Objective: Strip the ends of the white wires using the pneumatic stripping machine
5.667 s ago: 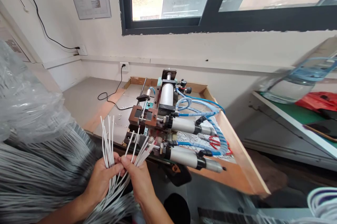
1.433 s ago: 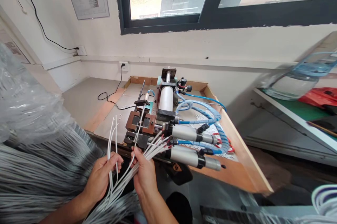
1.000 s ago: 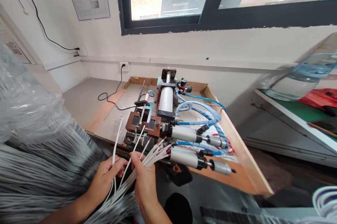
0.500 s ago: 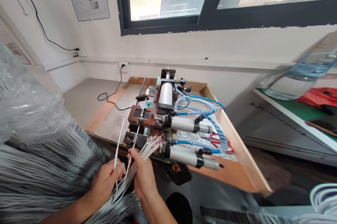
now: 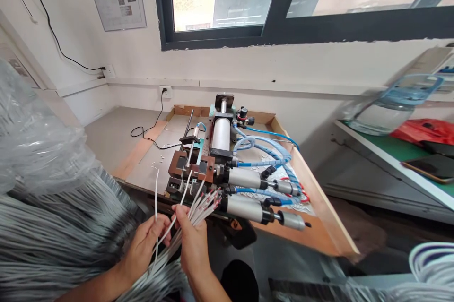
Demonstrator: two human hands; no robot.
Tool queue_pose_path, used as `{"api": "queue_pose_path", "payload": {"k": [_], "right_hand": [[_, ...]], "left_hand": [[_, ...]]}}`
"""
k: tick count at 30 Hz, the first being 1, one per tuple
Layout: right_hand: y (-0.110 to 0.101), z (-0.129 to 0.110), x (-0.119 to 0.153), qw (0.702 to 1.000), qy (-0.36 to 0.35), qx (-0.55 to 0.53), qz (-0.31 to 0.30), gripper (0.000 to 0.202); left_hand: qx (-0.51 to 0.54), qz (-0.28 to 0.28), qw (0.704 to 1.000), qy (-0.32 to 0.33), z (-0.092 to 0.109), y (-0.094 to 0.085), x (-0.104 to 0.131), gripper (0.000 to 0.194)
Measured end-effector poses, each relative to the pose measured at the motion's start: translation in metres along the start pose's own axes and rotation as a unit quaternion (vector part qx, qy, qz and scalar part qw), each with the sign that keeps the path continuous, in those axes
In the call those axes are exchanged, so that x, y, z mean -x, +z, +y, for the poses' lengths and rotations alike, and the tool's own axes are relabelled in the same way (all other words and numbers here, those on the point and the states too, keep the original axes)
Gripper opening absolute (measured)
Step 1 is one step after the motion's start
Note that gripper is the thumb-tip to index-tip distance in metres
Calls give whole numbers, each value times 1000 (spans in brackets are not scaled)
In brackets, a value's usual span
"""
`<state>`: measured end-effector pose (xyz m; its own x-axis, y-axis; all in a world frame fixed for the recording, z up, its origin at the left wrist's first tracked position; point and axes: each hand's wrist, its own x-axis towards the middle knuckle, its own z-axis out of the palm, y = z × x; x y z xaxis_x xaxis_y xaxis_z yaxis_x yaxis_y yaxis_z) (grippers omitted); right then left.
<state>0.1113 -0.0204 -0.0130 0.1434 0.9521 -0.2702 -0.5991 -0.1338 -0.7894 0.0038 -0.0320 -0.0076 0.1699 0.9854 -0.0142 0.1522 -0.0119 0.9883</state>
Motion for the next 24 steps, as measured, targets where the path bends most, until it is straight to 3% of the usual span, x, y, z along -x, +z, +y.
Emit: {"api": "queue_pose_path", "payload": {"k": [3,13,21,24], "right_hand": [[-3,2,-5,999,-21,10,33,25],[4,-4,-13,998,13,-40,39,21],[5,-4,-13,997,20,-52,47,20],[5,-5,-13,997,37,-59,22,23]], "left_hand": [[-8,27,1000,11,1,-1,1,38],[-113,9,988,108,0,-7,2,30],[-214,-59,963,153,-2,-12,4,31],[-269,-86,945,163,-8,-12,5,30]]}}
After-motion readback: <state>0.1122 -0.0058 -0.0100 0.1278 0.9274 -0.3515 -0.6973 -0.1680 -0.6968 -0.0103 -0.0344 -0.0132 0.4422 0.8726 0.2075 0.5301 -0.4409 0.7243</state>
